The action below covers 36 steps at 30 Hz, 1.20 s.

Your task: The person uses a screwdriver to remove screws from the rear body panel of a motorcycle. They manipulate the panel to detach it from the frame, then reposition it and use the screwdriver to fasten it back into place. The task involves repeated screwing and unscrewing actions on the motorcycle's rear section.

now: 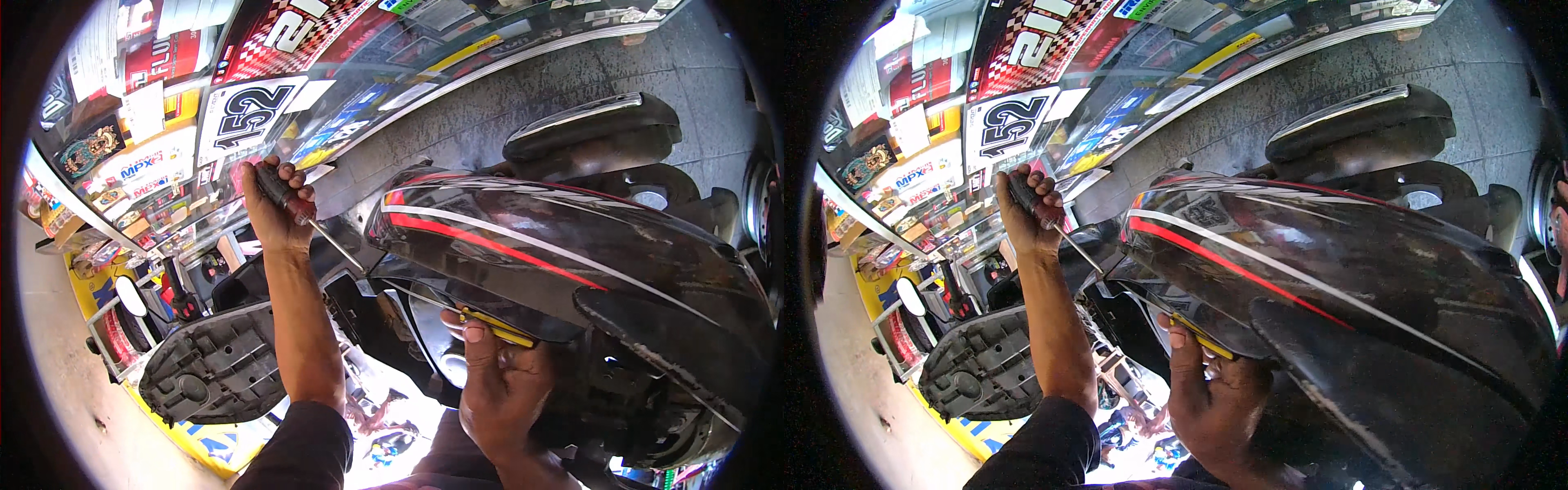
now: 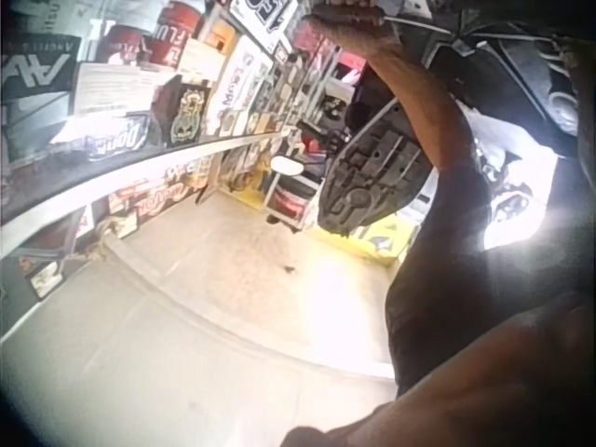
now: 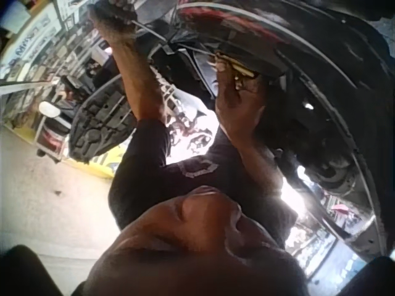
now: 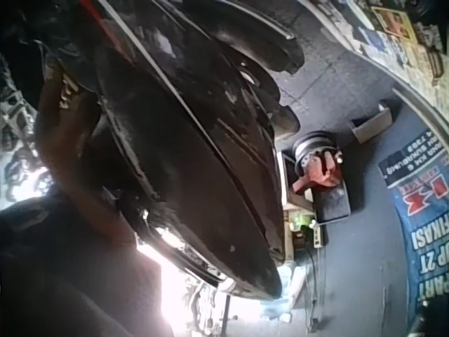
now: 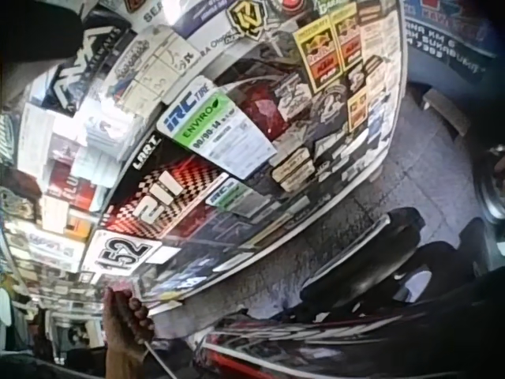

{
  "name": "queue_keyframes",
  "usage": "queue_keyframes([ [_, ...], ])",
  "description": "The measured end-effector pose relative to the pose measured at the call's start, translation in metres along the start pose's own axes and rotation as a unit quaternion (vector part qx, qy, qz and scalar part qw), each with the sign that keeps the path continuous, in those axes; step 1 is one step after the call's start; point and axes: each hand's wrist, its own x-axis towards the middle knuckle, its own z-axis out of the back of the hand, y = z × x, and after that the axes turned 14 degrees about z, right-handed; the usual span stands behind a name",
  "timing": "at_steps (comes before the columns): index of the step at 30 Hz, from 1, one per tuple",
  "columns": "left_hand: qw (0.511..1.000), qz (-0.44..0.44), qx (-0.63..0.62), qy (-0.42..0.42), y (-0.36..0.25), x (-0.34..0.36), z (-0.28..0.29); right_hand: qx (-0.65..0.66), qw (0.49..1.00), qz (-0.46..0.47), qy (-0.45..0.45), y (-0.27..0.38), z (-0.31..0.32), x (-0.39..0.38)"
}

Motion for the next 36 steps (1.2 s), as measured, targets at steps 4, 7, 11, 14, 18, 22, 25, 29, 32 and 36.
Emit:
queue_keyframes([
  [4,1.000,-0.006,0.023,0.016,-0.001,0.001,0.002,-0.010,1.000,0.014,-0.006,-0.001,-0.003,0.002],
  [7,1.000,-0.008,0.019,0.004,0.001,0.001,-0.002,-0.013,1.000,0.012,-0.015,0.000,-0.008,0.001],
  [11,0.999,-0.012,0.023,0.022,0.001,0.002,-0.002,-0.018,0.999,0.000,-0.028,0.002,-0.016,0.001],
  [14,0.999,-0.011,0.023,0.026,0.002,0.004,-0.001,-0.062,0.997,0.010,-0.044,0.005,-0.023,-0.001],
  [18,0.999,-0.008,0.014,0.040,0.003,0.007,0.004,-0.085,0.994,0.014,-0.068,0.002,-0.028,-0.003],
  [22,0.999,0.000,0.011,0.043,0.006,0.010,0.004,-0.093,0.992,0.013,-0.088,-0.001,-0.031,-0.017],
  [25,0.998,0.025,0.008,0.058,0.006,0.012,0.006,-0.113,0.991,0.056,-0.054,0.001,-0.034,-0.018],
  [29,0.999,0.019,-0.001,0.040,0.010,0.015,0.006,-0.149,0.965,-0.200,-0.080,0.067,-0.054,0.023],
  [32,1.000,0.015,0.005,0.024,0.009,0.014,0.005,-0.252,0.961,0.102,0.040,0.033,-0.054,0.019],
  [36,1.000,0.016,-0.002,0.023,0.010,0.015,0.006,-0.260,0.957,0.093,0.092,0.027,-0.055,0.024],
])
